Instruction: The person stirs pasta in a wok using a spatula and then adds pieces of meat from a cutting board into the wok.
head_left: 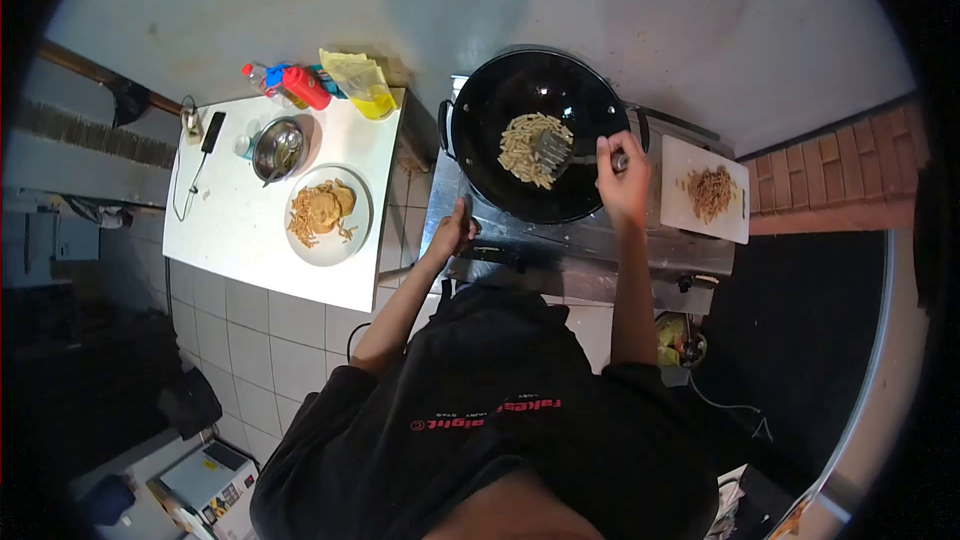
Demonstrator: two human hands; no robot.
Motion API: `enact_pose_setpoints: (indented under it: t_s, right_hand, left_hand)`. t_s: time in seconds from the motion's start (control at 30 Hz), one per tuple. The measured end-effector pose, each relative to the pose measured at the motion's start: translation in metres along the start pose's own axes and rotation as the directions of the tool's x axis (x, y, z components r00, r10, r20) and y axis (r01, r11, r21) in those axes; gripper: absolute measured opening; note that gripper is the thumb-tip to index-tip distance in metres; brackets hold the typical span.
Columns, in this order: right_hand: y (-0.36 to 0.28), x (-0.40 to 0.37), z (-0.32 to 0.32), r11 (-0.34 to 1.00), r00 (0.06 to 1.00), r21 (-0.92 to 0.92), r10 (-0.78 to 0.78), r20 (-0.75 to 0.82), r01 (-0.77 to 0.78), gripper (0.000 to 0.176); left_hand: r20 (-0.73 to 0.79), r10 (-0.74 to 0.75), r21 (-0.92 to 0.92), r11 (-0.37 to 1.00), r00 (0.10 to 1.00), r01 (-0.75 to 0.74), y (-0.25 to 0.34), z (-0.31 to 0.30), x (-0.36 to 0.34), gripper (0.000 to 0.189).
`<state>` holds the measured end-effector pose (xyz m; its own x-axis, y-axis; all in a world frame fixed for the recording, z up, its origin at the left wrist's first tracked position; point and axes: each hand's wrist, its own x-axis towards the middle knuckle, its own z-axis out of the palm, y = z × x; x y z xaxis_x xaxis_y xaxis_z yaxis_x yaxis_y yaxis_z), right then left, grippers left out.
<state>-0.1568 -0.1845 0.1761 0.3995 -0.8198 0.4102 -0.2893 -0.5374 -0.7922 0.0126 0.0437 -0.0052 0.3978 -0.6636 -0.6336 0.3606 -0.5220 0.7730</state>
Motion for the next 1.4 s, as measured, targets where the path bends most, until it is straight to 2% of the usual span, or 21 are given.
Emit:
enact_pose_setpoints:
  t_s: [0.03,0.07,0.1,0.17,0.2,0.37,0.53,0.6,0.63,0.7,0.77,0.83,0.9,0.93,0.97,1.1,1.2,1.27,1.3,1.37,1.4]
  right_hand:
    - [-0.007,-0.008,0.0,0.99,0.994,0.106,0.085,0.075,-0.093,0.018]
    - [-0.015,-0.016,-0.005,0.969,0.969,0.122,0.194,0.15,-0.213,0.014]
    - [-0.012,-0.022,-0.003,0.969,0.968,0.112,0.206,0.146,-0.223,0.014]
    - [-0.002,-0.035,-0.002,0.979,0.976,0.139,0.122,0.178,-0.148,0.014]
    - [-0.007,-0.04,-0.003,0.972,0.967,0.136,0.164,0.197,-0.192,0.016]
    - [-0.008,-0.048,-0.001,0.96,0.956,0.174,0.173,0.237,-0.217,0.019]
    - [0.007,-0.035,0.003,0.95,0.942,0.213,0.161,0.295,-0.229,0.017]
    - [0.011,-0.029,0.005,0.962,0.945,0.256,0.004,0.327,-0.093,0.014]
    - [0.01,-0.027,0.003,0.961,0.943,0.262,-0.003,0.334,-0.09,0.014]
    - [0.003,-0.024,-0.002,0.937,0.887,0.266,0.084,0.454,-0.225,0.013]
    - [0.0,-0.019,-0.003,0.95,0.888,0.238,0.078,0.454,-0.205,0.013]
    - [0.003,-0.02,0.0,0.972,0.914,0.202,-0.188,0.358,0.121,0.014]
    - [0.001,-0.023,0.001,0.969,0.912,0.211,-0.201,0.357,0.131,0.015]
    - [-0.003,-0.025,0.0,0.969,0.907,0.183,-0.223,0.358,0.166,0.015]
    - [-0.007,-0.025,-0.003,0.967,0.899,0.151,-0.247,0.362,0.205,0.015]
    - [-0.029,-0.027,-0.016,0.98,0.879,0.093,-0.199,0.432,0.177,0.014]
    - [-0.038,-0.028,-0.019,0.962,0.865,0.047,-0.261,0.429,0.267,0.012]
    - [-0.041,-0.029,-0.02,0.922,0.825,0.022,-0.357,0.437,0.387,0.01]
    - [-0.04,-0.031,-0.019,0.921,0.822,0.023,-0.357,0.445,0.388,0.01]
    - [-0.034,-0.036,-0.013,0.977,0.897,0.099,-0.211,0.389,0.187,0.008]
    - [-0.027,-0.04,-0.008,0.977,0.898,0.098,-0.215,0.383,0.191,0.008]
  left_hand:
    - [0.013,-0.001,0.008,1.0,1.0,0.001,0.004,-0.003,-0.001,0.077]
    - [0.046,-0.016,-0.018,1.0,0.999,0.017,0.005,-0.005,-0.003,0.074]
    - [0.079,-0.034,-0.048,0.998,0.996,0.037,0.006,-0.005,-0.006,0.072]
    - [0.121,-0.034,-0.06,0.997,0.992,0.042,0.01,-0.007,-0.011,0.069]
    - [0.151,-0.021,-0.072,0.997,0.988,0.032,0.013,-0.008,-0.011,0.066]
    - [0.13,0.001,-0.056,0.998,0.991,0.007,0.02,-0.018,-0.011,0.058]
    - [0.117,0.027,-0.18,0.984,0.993,-0.005,0.027,-0.019,-0.009,0.054]
    - [0.131,0.017,-0.203,0.979,0.991,0.01,0.029,-0.019,-0.008,0.052]
    - [0.12,0.019,-0.208,0.978,0.993,0.006,0.025,-0.017,-0.005,0.052]
    - [0.096,0.059,-0.199,0.979,0.994,-0.039,0.021,-0.015,-0.001,0.054]
    - [0.06,0.051,-0.164,0.986,0.997,-0.04,0.02,-0.015,0.002,0.056]
    - [0.03,0.019,-0.129,0.992,0.999,-0.015,0.02,-0.013,0.002,0.057]
    - [-0.022,-0.002,-0.076,0.997,1.0,0.001,0.021,-0.011,0.001,0.06]
    - [-0.069,0.041,-0.041,0.998,0.997,-0.044,0.025,-0.005,-0.004,0.06]
    - [-0.06,0.038,-0.035,0.999,0.997,-0.04,0.024,-0.006,-0.004,0.06]
    - [-0.034,0.066,-0.103,0.992,0.997,-0.069,0.017,-0.009,0.002,0.06]
    - [-0.111,0.096,-0.054,0.993,0.989,-0.103,0.018,-0.004,0.001,0.062]
    - [-0.107,0.131,-0.049,0.989,0.986,-0.137,0.016,-0.004,0.005,0.063]
    - [-0.11,0.159,-0.039,0.986,0.981,-0.164,0.012,-0.005,0.005,0.063]
    - [-0.095,0.152,-0.058,0.986,0.984,-0.158,0.006,-0.007,0.006,0.063]
    - [-0.073,0.155,-0.071,0.985,0.985,-0.16,0.008,-0.008,0.009,0.063]
